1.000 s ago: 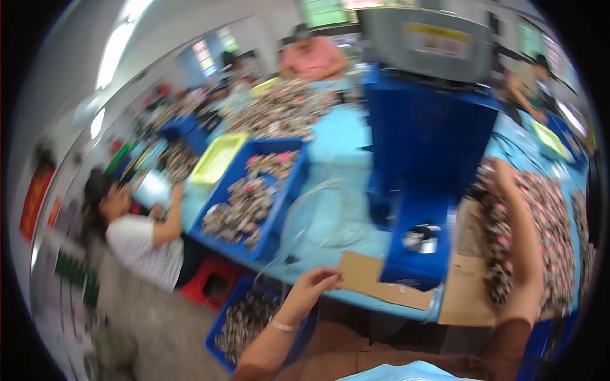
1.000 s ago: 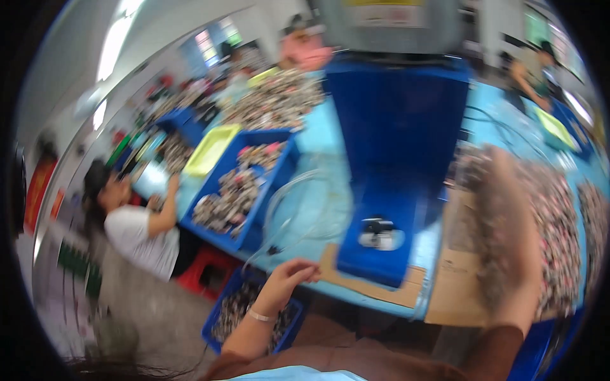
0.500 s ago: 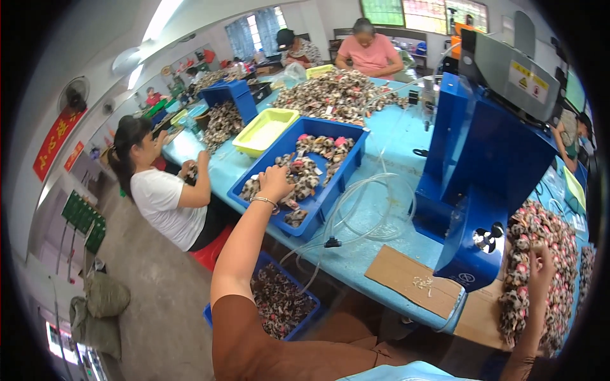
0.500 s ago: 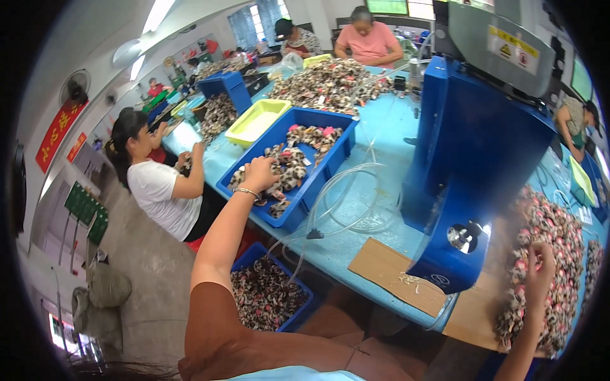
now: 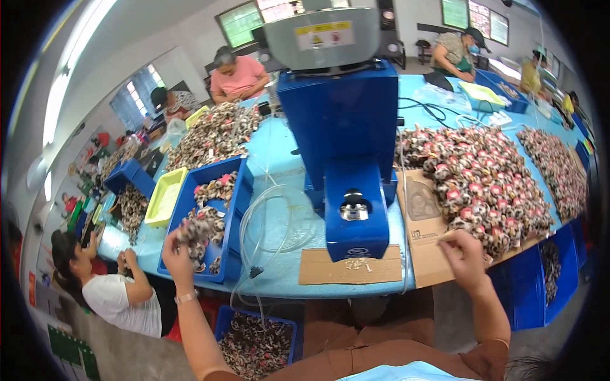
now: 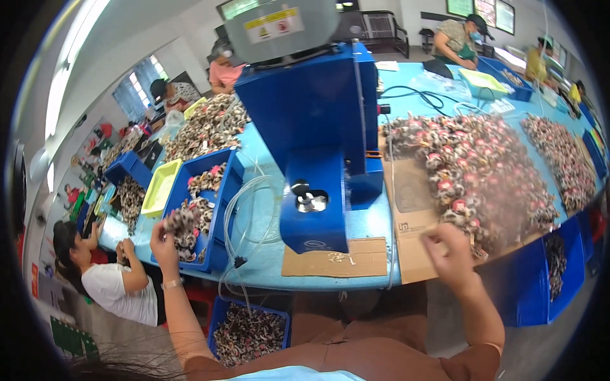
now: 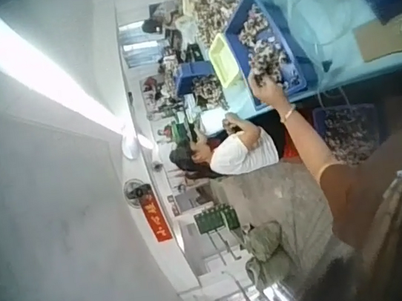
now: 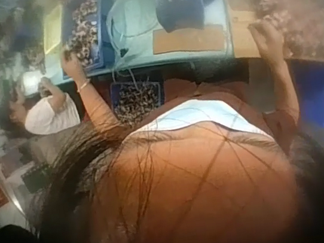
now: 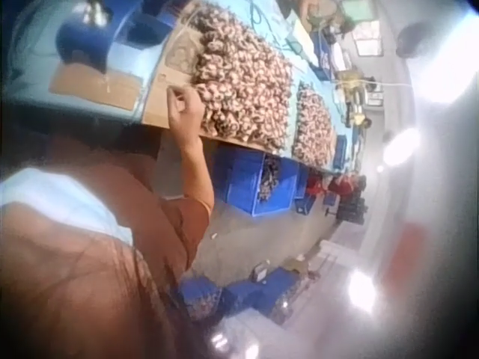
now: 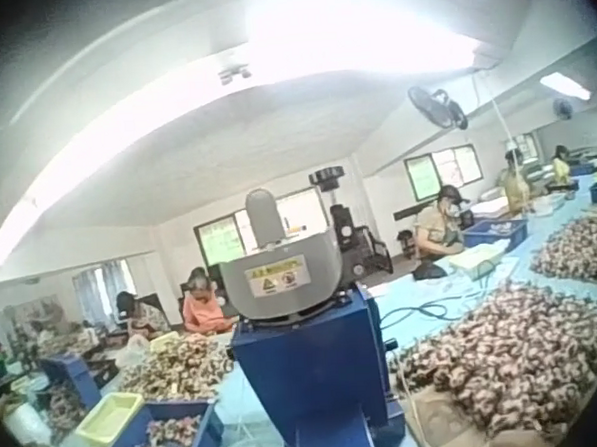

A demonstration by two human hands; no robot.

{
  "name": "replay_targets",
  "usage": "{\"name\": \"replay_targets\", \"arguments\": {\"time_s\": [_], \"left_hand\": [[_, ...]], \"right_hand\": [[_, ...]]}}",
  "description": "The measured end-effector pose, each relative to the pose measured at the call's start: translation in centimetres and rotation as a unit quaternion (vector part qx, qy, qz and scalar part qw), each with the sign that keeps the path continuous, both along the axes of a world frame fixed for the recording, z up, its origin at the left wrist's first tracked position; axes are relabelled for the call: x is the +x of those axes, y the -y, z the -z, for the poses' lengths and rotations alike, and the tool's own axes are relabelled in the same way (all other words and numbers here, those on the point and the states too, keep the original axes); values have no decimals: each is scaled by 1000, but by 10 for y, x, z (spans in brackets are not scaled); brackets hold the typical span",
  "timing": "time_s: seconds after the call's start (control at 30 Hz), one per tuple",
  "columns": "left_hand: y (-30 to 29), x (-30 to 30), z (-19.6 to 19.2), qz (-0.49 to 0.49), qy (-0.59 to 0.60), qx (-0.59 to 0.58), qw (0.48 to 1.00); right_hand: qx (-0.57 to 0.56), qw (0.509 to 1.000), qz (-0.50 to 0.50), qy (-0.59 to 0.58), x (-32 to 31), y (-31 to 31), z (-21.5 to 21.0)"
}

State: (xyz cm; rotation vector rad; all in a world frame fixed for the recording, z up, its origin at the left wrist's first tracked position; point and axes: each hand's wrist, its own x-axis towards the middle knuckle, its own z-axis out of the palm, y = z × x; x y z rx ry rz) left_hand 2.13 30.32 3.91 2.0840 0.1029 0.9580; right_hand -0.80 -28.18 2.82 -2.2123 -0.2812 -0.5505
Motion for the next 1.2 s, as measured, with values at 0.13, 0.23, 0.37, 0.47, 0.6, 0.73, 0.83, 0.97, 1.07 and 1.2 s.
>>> {"name": "replay_targets", "arguments": {"time_s": [0.13,0.23,0.37,0.47,0.6,0.73,0.83,0.97,1.07,1.2], "left_hand": [[154,-53,9,157,2,77,985],[227,-74,52,236,30,216,947],[268,-77,52,261,83,270,923],[277,-72,52,269,152,234,922],[284,-75,66,303,169,242,906],[290,-81,51,373,66,192,906],[295,-76,34,373,-19,67,925],[301,-66,47,463,-342,-58,816],[296,-65,60,458,-485,-216,713],[300,-61,65,463,-470,-315,682]], "right_hand": [[141,979,-120,-84,-10,-58,26],[296,899,-247,-209,-12,-97,39],[446,820,-216,-286,-3,-118,30],[440,807,-291,-265,-8,-116,33],[228,918,-239,-221,-18,-111,35],[162,936,-267,-163,-21,-98,46],[54,938,-317,-131,-27,-97,38],[95,923,-344,-140,-30,-95,40],[85,908,-343,-224,-24,-79,35],[125,908,-331,-223,-11,-73,38]]}}
